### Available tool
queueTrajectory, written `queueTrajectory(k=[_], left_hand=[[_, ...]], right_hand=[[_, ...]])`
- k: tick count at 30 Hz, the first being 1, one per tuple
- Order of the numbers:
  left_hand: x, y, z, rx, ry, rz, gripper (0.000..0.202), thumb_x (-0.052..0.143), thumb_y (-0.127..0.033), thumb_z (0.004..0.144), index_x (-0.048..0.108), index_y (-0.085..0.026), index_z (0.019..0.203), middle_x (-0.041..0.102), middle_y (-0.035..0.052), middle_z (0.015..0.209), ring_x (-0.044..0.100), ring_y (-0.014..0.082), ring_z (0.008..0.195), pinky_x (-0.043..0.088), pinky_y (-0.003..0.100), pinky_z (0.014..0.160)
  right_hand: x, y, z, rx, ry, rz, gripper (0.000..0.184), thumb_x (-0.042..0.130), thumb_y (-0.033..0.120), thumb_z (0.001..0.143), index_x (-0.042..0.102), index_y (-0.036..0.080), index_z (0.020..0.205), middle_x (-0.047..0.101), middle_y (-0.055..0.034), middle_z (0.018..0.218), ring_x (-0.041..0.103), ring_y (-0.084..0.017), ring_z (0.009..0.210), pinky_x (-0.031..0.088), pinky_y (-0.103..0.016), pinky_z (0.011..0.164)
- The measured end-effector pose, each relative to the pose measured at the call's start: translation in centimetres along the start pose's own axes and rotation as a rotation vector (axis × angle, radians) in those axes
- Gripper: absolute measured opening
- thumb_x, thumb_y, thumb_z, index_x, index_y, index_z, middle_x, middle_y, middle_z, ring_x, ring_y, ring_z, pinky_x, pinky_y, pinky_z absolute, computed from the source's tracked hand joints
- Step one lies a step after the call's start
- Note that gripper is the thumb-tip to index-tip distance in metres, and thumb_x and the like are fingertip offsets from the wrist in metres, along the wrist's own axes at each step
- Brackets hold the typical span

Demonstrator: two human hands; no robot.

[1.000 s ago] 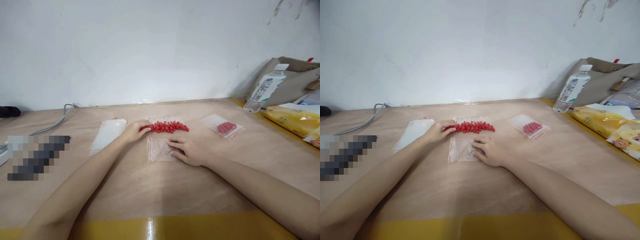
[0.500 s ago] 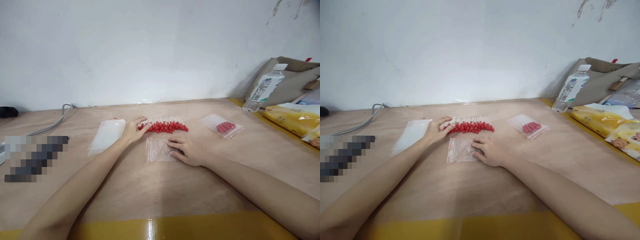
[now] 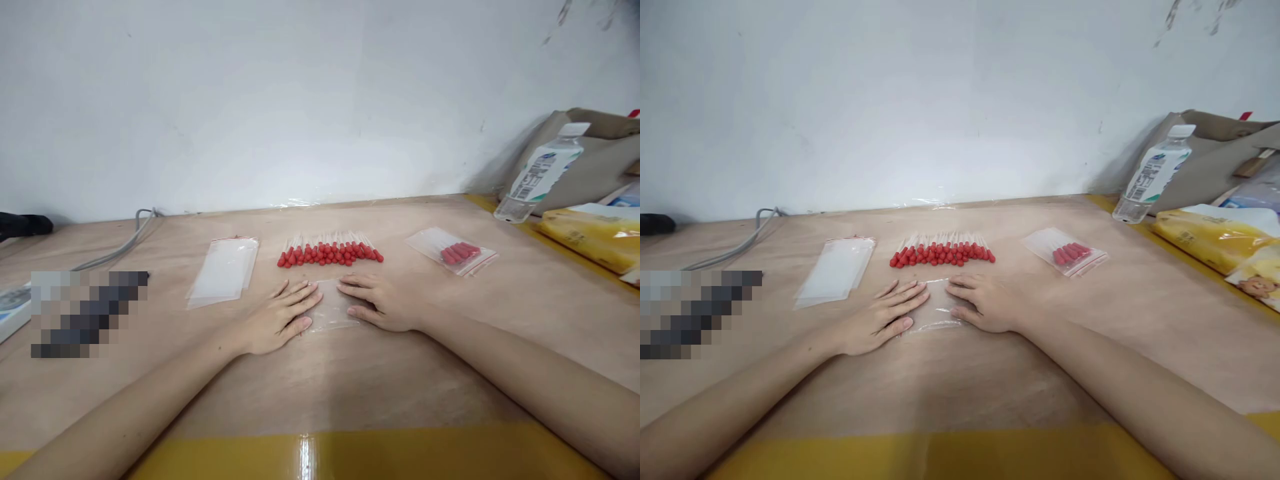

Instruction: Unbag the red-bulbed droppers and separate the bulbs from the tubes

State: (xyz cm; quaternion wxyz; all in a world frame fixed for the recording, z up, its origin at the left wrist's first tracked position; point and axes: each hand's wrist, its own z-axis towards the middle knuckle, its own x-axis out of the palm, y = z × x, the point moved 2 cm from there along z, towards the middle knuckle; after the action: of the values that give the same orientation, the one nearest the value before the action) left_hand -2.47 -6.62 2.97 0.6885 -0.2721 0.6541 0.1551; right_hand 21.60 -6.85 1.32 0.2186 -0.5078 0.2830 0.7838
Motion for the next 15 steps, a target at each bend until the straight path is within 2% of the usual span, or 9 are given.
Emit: queueTrajectory(k=[2, 5, 8, 10, 12, 13, 15], left_hand=[[0.0, 0.4, -0.3, -0.020, 0.038, -0.002, 0.049, 0.027, -0.040, 0.093, 0.013, -0.032, 0.139, 0.016, -0.0014, 0.146, 0.010, 0.0205, 0.135, 0.006, 0.049, 0.109], [0.0, 0.6, -0.5, -0.029, 0.031, -0.056, 0.049, 0.030, -0.041, 0.092, 0.017, -0.032, 0.138, 0.017, -0.0008, 0.146, 0.011, 0.0207, 0.135, 0.004, 0.049, 0.109], [0.1, 0.8, -0.2, -0.076, -0.072, -0.208, 0.042, 0.034, -0.040, 0.091, 0.036, -0.032, 0.131, 0.029, -0.0001, 0.143, 0.021, 0.0208, 0.133, 0.011, 0.047, 0.109], [0.3, 1.2, 0.2, -0.162, -0.233, -0.358, 0.037, 0.035, -0.040, 0.090, 0.049, -0.028, 0.121, 0.041, 0.0023, 0.135, 0.036, 0.0207, 0.126, 0.027, 0.042, 0.104], [0.5, 1.6, 0.7, -0.286, -0.408, -0.449, 0.036, 0.041, -0.043, 0.087, 0.055, -0.024, 0.114, 0.051, 0.0055, 0.123, 0.049, 0.0207, 0.111, 0.040, 0.037, 0.092], [0.7, 1.8, 1.0, -0.351, -0.470, -0.450, 0.038, 0.046, -0.046, 0.083, 0.056, -0.023, 0.111, 0.054, 0.0064, 0.116, 0.053, 0.0209, 0.104, 0.044, 0.036, 0.086], [0.9, 2.1, 1.5, -0.449, -0.527, -0.382, 0.043, 0.057, -0.051, 0.073, 0.057, -0.020, 0.104, 0.055, 0.0066, 0.104, 0.054, 0.0217, 0.094, 0.046, 0.036, 0.078]], right_hand=[[0.1, -0.2, -0.1, -0.013, 0.024, 0.007, 0.050, 0.041, 0.044, 0.087, 0.042, 0.019, 0.130, 0.043, -0.0086, 0.134, 0.041, -0.022, 0.122, 0.033, -0.041, 0.102], [0.3, -0.3, -0.3, -0.005, 0.014, 0.040, 0.049, 0.043, 0.045, 0.086, 0.045, 0.019, 0.128, 0.044, -0.0085, 0.133, 0.042, -0.021, 0.120, 0.036, -0.038, 0.100], [-0.2, -0.6, -0.5, 0.042, -0.138, 0.061, 0.040, 0.045, 0.041, 0.085, 0.056, 0.019, 0.116, 0.054, -0.0082, 0.121, 0.052, -0.019, 0.109, 0.043, -0.033, 0.092], [-1.0, -1.5, -0.7, 0.147, -0.292, -0.012, 0.031, 0.044, 0.036, 0.086, 0.063, 0.018, 0.102, 0.062, -0.0077, 0.105, 0.057, -0.018, 0.096, 0.045, -0.031, 0.085], [-2.1, -3.1, -1.2, 0.332, -0.401, -0.193, 0.028, 0.043, 0.033, 0.085, 0.066, 0.017, 0.090, 0.063, -0.0081, 0.093, 0.057, -0.019, 0.088, 0.044, -0.034, 0.081], [-2.6, -4.1, -1.5, 0.433, -0.423, -0.315, 0.028, 0.044, 0.032, 0.083, 0.066, 0.016, 0.087, 0.063, -0.0090, 0.092, 0.056, -0.022, 0.088, 0.043, -0.036, 0.080], [-3.6, -6.2, -2.4, 0.631, -0.395, -0.557, 0.028, 0.044, 0.030, 0.080, 0.064, 0.014, 0.092, 0.060, -0.0126, 0.098, 0.052, -0.029, 0.096, 0.039, -0.042, 0.079]])
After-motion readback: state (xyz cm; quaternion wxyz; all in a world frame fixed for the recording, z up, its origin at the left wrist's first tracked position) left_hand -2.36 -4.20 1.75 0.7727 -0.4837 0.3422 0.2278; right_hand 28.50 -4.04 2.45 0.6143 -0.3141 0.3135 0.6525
